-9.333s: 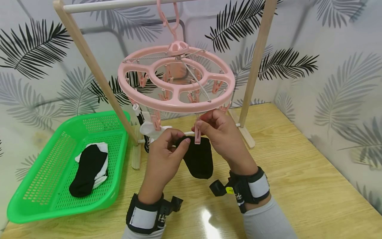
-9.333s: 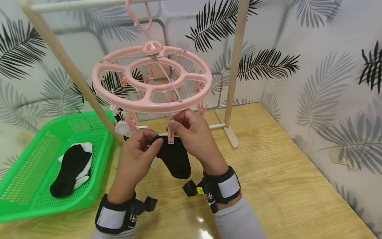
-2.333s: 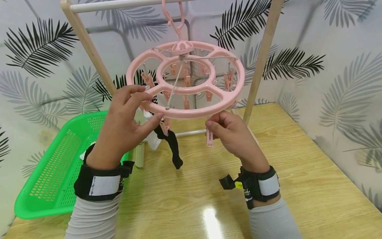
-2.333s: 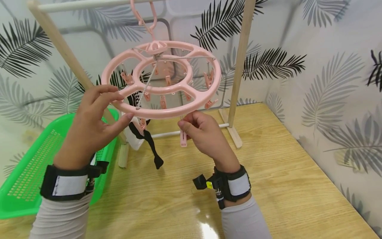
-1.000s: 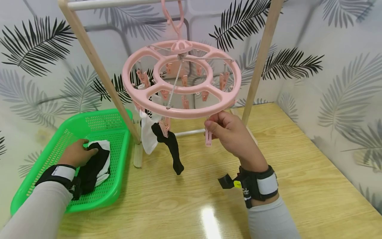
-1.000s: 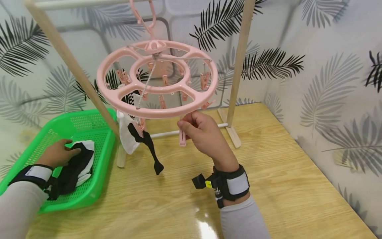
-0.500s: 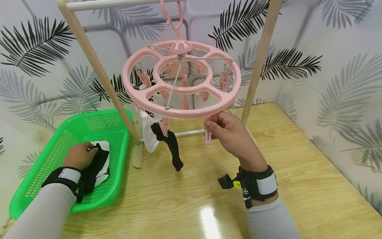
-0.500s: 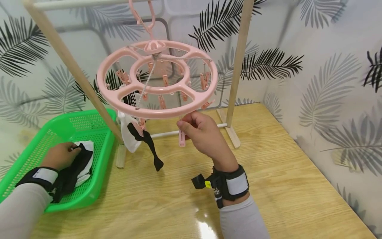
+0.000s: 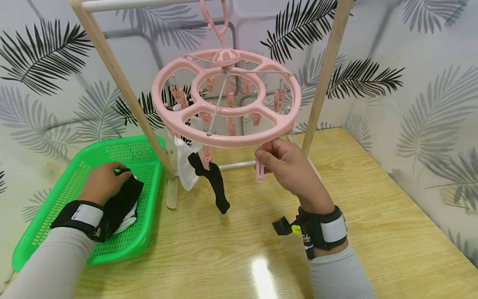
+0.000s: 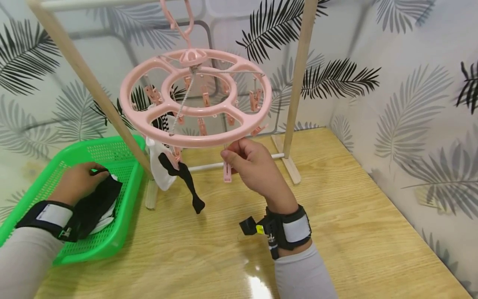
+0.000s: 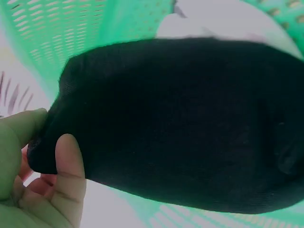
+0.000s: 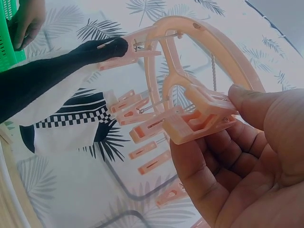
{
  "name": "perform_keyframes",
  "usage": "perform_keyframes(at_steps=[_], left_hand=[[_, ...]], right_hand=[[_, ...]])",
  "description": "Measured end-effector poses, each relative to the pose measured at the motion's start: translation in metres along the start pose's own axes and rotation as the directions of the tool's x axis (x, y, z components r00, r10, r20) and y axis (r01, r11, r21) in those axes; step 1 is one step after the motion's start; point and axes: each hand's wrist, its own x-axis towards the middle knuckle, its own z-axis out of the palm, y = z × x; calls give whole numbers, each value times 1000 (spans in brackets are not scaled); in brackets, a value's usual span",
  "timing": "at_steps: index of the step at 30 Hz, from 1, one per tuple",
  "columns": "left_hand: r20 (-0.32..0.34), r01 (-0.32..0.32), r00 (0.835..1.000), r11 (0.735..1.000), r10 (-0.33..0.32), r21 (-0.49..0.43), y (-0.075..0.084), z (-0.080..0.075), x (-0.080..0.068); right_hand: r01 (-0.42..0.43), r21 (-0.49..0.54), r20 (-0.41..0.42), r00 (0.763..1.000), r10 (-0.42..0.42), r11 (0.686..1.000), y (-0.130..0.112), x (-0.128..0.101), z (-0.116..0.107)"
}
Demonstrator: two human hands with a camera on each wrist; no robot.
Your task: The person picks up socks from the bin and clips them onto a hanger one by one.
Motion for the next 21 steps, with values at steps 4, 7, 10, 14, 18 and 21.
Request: perform_keyframes(at_steps=[4,7,10,14,18,21], left_hand=[[-8,-23,1000,1000,23,-3,10,-10,1],[-33,-42,999,999,41,-24,18,-18,0],[-57,-55,997,996,51,-65,32,-29,-4],[-104,-68,993,992,58,-103,55,-48,-15],[-222,-112,972,983,77,-147,77,-62,-31],[-299,-134,952,971,70,-198,93,-69,-44]], right_hand=[[-1,2,-3,1000,1,1000,1,0,0],[1,10,-3,1000,-1,1000,1,0,0],[8,10,-3,1000,-8,1000,1,-1,0],[17,3,-5,1000,-17,1000,2,-1,-1],[18,-1,-8,1000,-18,1000,2,0,-2],[16,1,-10,1000,-16,1000,2,0,-2]])
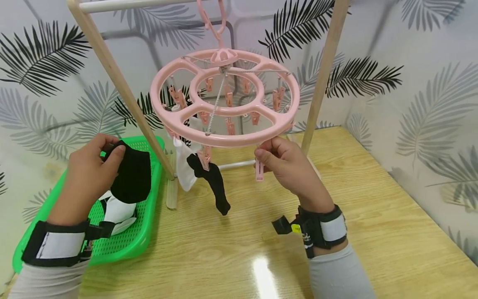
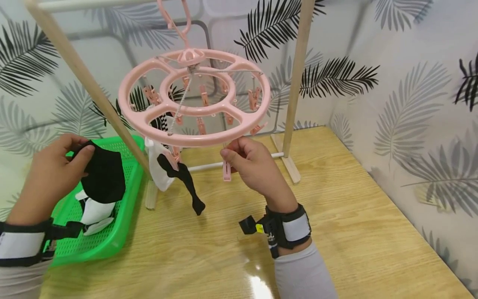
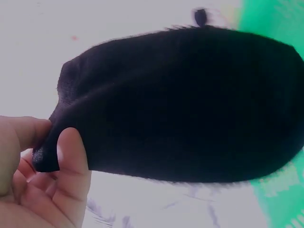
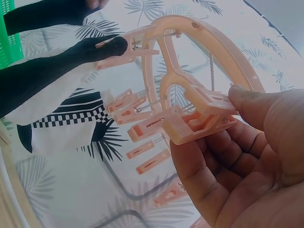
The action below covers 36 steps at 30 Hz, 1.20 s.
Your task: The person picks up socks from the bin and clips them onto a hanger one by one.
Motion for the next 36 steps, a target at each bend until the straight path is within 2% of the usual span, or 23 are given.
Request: perform_keyframes(at_steps=[4,8,13,19,22,28,36], left_hand=[[-85,-38,996,999,36,-21,24,0,-11],[-166,-109,981,993,101,-39,45,7,-21],[-199,-131,974,986,110,-101,65,16,-34],[-134,-169,980,966,144,-197,89,30,-46],[-100,-186,981,944,165,-274,98,41,-51],[-86,-219,976,884,202,-414,116,65,-57],[-7,-193,976,848,217,-494,126,96,-53]], right_hand=[[-3,3,0,1000,3,1000,-1,-1,-1],[-6,1,-1,1000,6,1000,-2,-1,-3],[5,16,3,1000,-5,1000,-2,1,-1],[14,11,0,1000,-14,1000,-1,2,0],[19,6,-3,1000,-19,1000,0,0,-1],[44,8,6,999,-44,999,1,0,-2],[76,10,1,997,-76,997,0,-1,-1]])
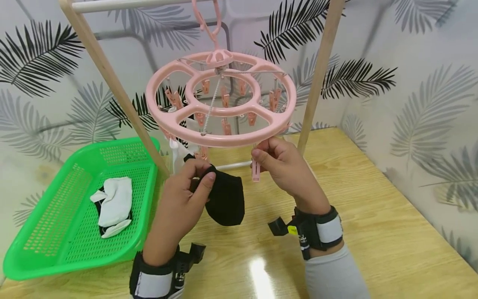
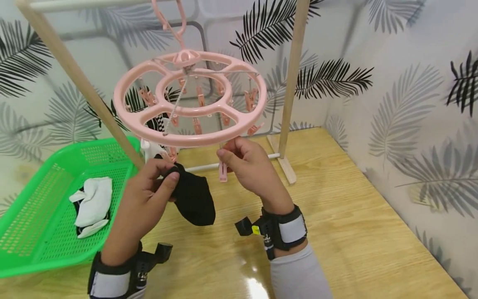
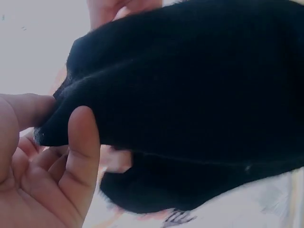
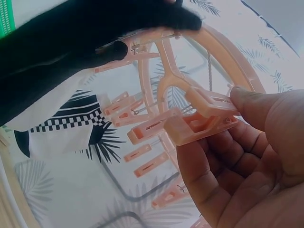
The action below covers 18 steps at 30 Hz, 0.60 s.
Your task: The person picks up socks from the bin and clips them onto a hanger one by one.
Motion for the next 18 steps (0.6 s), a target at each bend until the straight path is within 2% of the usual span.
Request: perform_keyframes(at_steps=[6,11,18], left_hand=[[57,-29,998,1000,30,-12,-7,21,2],[92,-7,996,1000,9,-19,-8,31,1],[142,19,990,1000,-23,24,-8,39,0]], right_hand=[[20,4,-7,1000,-20,1000,-1,-1,5],[35,-11,-15,999,-35,999,-1,-1,9],[27,-22,-29,999,-27,999,-2,-1,11]])
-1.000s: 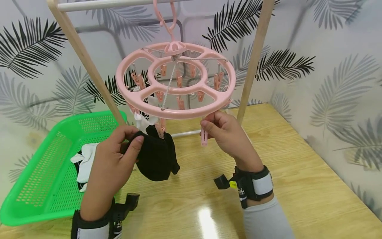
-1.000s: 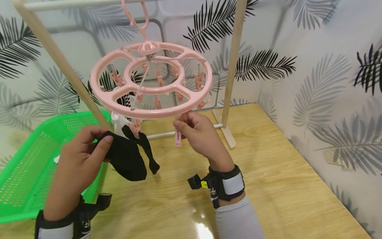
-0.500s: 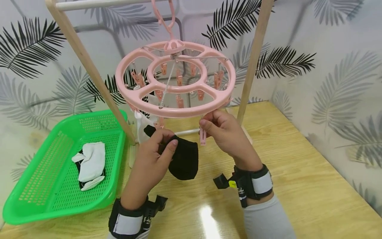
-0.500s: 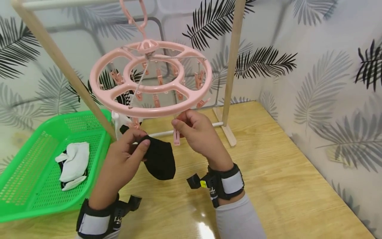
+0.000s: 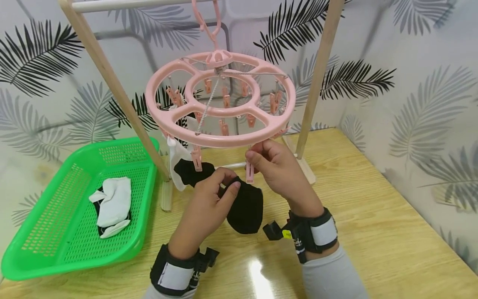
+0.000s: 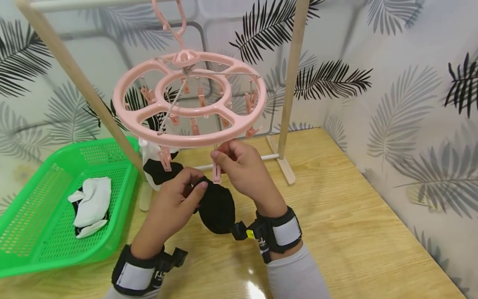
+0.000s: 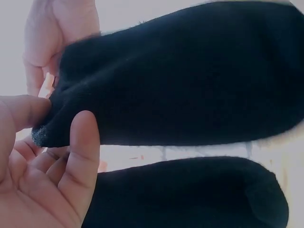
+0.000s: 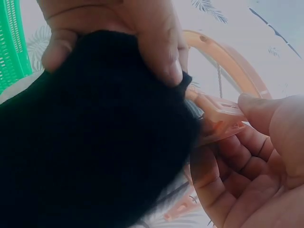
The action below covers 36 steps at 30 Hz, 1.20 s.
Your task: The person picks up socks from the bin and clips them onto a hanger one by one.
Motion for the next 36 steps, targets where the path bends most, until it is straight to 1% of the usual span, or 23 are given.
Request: perform_keyframes(at_steps=[3,7,13,17,20,26,30,36], left_hand=[[16,-14,1000,1000,13,22,-1,3,0],[16,-30,999,999,30,24,-1,6,1],[12,-25,1000,1000,24,3,0,7,1],[-2,-29,1000,999,29,-17,0,7,1],[-20,-45,999,999,44,-29,-1,8,1],[-57,-81,995,995,78,-51,-3,12,1],[-79,-77,994,994,71,-71,-4,14,1],[-105,-42,994,992,29,-120,-4,15,1]], right_hand=[[-11,6,-10,1000,11,1000,1,0,0],[-4,19,-7,1000,4,1000,1,0,1],[-14,7,-18,1000,14,1000,0,-1,2],[-25,-2,-28,999,25,1000,1,-1,2],[-33,-9,-34,999,33,999,0,-1,2],[-49,11,-28,998,49,999,-1,-1,3],[-58,3,-18,998,58,998,-2,-2,4],[-61,1,-9,998,61,998,-3,-3,6]])
